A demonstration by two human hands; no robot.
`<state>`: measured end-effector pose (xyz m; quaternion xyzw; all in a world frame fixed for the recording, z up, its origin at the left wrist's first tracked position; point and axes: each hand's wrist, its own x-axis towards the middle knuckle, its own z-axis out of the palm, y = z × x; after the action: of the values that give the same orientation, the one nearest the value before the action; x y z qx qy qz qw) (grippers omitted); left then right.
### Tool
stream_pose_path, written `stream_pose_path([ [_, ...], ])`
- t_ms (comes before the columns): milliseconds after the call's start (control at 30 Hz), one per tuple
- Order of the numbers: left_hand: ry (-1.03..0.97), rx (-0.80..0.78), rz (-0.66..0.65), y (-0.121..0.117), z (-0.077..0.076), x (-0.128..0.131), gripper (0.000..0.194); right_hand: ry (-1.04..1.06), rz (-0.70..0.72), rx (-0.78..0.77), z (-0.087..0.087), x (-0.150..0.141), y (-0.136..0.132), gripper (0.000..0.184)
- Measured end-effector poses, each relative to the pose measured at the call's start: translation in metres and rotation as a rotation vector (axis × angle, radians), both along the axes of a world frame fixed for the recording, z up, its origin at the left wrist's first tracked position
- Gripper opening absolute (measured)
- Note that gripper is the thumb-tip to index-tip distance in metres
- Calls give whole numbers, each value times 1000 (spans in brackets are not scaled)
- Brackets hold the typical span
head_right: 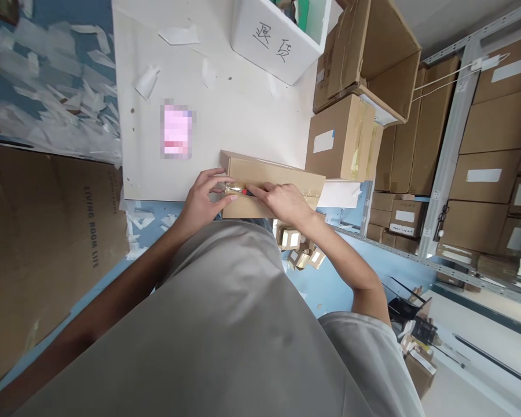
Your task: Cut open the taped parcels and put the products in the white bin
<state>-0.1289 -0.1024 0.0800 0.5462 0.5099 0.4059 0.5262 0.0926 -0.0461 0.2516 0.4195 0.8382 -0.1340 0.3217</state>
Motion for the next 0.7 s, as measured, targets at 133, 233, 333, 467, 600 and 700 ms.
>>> stream_pose_path([
  [133,1,-29,-1,4,2,-2,42,-12,37,1,1,-4,7,54],
  [233,-1,-44,-11,7,5,-5,42,-27,58,-1,1,-6,14,53],
  [333,4,-54,-11,10,7,-7,42,-49,81,-3,3,-6,19,54],
  [467,16,-95,1,15,10,-8,46,-68,98,0,11,5,21,57],
  [600,31,-144,14,25,11,-8,51,-118,68,20,19,34,24,63],
  [700,41,-155,21,33,12,-9,52,-144,52,32,20,57,28,67],
])
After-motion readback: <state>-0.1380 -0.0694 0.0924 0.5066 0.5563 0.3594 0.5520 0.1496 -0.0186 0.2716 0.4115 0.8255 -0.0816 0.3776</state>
